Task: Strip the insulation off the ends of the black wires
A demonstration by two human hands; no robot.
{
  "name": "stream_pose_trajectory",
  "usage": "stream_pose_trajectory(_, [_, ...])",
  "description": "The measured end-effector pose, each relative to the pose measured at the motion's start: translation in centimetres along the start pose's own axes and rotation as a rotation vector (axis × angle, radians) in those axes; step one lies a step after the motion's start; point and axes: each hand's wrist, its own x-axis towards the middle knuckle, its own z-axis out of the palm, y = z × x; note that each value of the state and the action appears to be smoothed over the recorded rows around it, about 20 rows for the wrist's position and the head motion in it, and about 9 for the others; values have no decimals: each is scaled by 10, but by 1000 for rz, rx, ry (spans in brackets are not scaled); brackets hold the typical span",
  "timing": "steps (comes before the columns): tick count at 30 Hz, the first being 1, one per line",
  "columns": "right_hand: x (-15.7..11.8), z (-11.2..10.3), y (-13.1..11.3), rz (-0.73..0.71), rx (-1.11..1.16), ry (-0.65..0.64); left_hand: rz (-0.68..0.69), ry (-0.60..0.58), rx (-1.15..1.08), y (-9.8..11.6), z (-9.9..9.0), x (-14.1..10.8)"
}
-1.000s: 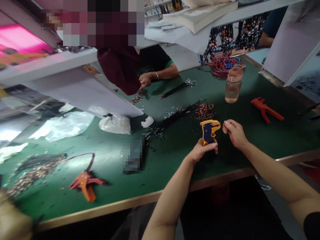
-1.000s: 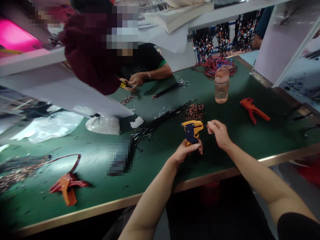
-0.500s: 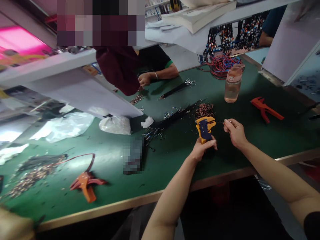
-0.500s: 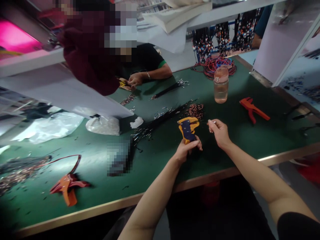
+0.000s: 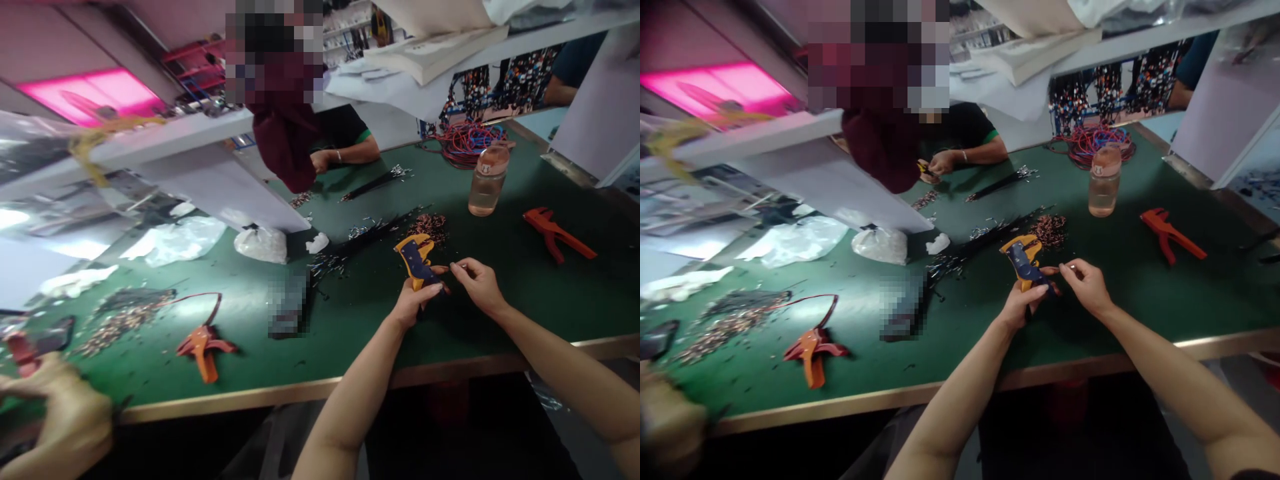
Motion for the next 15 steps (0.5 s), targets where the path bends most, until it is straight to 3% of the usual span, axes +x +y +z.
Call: stream_pose_trajectory(15, [8, -1, 14, 9, 41, -20, 25, 43, 15, 1, -4, 4])
